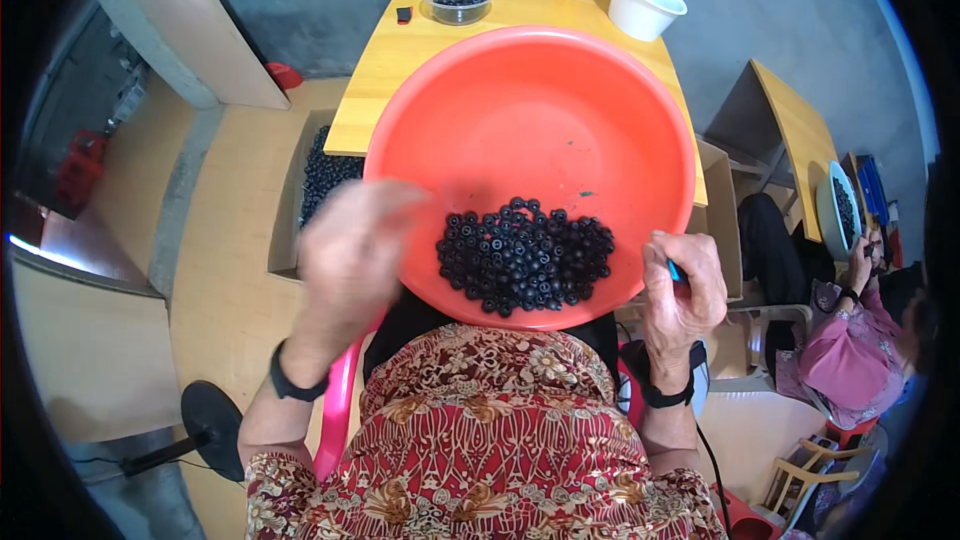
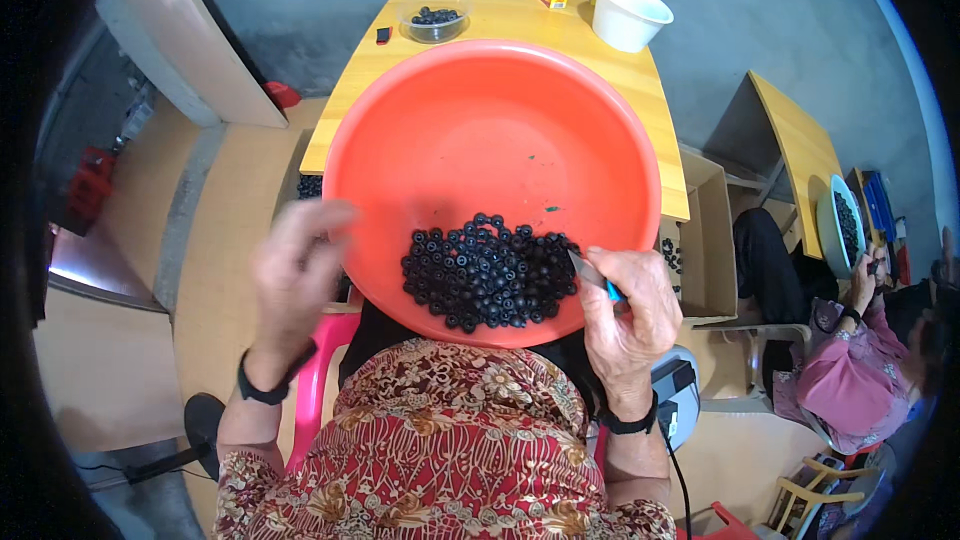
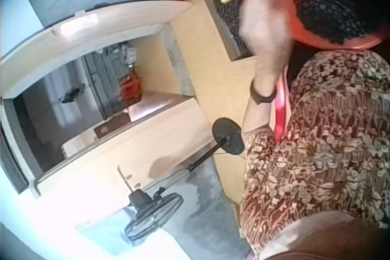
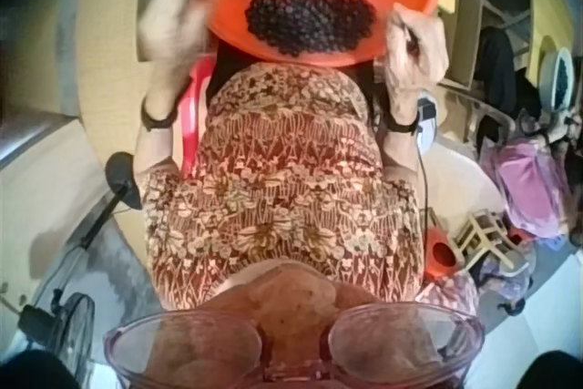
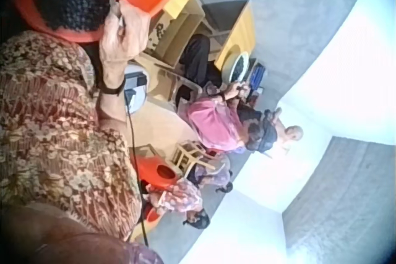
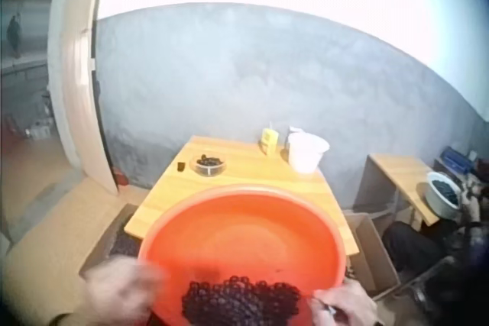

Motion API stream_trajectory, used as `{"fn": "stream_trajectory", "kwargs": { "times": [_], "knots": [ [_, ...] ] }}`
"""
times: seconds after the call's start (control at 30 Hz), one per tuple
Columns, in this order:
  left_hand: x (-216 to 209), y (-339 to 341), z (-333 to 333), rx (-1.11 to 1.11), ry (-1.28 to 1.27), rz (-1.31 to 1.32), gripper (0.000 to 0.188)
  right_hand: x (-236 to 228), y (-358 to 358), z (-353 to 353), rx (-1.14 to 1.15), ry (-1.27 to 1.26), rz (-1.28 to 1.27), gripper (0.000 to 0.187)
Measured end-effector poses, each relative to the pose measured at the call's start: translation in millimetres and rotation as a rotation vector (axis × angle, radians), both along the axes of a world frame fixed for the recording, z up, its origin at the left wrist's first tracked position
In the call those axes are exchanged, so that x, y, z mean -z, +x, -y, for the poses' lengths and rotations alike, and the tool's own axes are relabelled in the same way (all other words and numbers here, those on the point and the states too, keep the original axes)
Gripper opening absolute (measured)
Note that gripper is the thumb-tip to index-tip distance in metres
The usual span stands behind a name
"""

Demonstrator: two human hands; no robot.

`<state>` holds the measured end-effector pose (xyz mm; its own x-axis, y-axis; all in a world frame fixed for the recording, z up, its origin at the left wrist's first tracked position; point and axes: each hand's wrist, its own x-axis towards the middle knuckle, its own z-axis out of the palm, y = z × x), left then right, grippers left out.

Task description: Manually removing stems or imperfections from small black grapes and placing them in a bowl.

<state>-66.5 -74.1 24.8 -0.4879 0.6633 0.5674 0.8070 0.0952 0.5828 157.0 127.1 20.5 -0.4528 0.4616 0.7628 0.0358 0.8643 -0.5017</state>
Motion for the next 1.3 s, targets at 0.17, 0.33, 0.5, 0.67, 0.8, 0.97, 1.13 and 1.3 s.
{"fn": "stream_trajectory", "kwargs": {
  "times": [0.17,0.33,0.5,0.67,0.8,0.97,1.13,1.3],
  "knots": [
    [59.9,27.1,-71.3,0.342,-0.28,-0.042,0.019,1.3,2.2,-2.9,0.028,-0.001,-0.033,0.019],
    [99.6,24.9,-98.1,0.347,-0.477,-0.118,0.019,1.5,7.8,-7.9,0.057,-0.058,-0.042,0.019],
    [116.1,27.8,-102.6,0.284,-0.571,-0.15,0.021,2.8,7.0,-10.2,0.026,-0.081,-0.038,0.02],
    [119.0,25.9,-100.4,0.298,-0.476,-0.17,0.018,4.7,2.9,-7.3,-0.023,-0.102,-0.023,0.02],
    [86.5,26.8,-97.1,0.37,-0.425,0.507,0.021,9.2,-2.9,0.8,-0.096,-0.176,0.049,0.021],
    [29.4,41.6,-82.0,0.629,-0.009,1.712,0.012,9.4,-9.6,10.9,-0.176,-0.148,0.086,0.029],
    [28.4,57.6,-76.9,0.777,0.06,1.836,0.014,6.1,-13.1,17.3,-0.2,-0.093,0.037,0.035],
    [26.5,63.6,-76.9,0.779,0.052,1.844,0.015,8.3,-11.2,14.8,-0.198,-0.059,0.026,0.037]
  ]
}}
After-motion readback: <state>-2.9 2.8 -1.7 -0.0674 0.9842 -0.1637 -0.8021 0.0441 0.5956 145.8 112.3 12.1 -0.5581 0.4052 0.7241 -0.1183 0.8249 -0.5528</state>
